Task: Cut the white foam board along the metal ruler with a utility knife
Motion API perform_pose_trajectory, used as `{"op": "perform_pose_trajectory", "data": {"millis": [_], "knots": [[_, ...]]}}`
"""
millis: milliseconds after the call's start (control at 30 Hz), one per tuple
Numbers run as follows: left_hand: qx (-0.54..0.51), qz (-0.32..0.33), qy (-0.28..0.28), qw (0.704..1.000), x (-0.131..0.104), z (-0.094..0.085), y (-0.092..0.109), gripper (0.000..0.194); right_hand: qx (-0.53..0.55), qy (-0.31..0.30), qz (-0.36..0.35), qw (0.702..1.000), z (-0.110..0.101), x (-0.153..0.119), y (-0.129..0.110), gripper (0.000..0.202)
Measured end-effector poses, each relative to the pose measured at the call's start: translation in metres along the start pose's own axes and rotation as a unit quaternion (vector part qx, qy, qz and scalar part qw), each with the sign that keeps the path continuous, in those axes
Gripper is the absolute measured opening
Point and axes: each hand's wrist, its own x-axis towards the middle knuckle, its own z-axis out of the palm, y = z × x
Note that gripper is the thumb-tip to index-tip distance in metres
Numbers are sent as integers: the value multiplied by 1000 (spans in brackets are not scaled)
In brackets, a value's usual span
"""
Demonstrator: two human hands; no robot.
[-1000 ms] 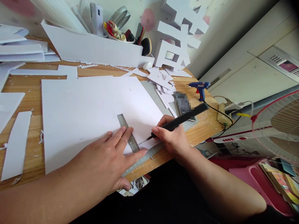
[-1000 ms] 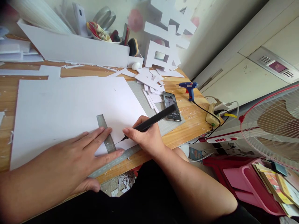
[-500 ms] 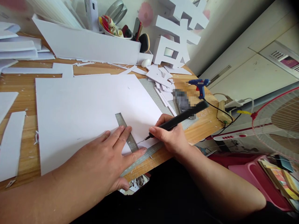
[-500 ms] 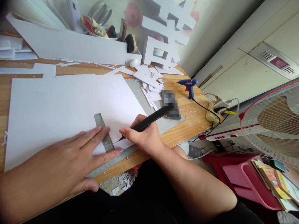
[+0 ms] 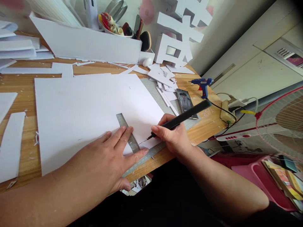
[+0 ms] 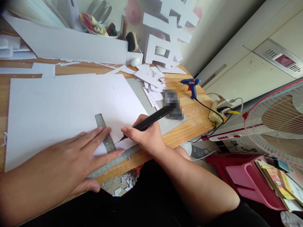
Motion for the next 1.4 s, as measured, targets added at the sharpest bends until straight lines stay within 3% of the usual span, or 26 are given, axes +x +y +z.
{"op": "perform_pose_trajectory", "data": {"millis": [333,633,1400], "knots": [[-14,-6,-6,1000,3,-6,1,86,-30,-7,12,999,1,0,-7,43],[-2,-4,-6,1000,3,0,2,86,-31,-8,10,999,0,3,-9,43],[0,-1,36,999,-2,-6,0,80,-50,-7,-12,999,-22,14,-5,42]]}}
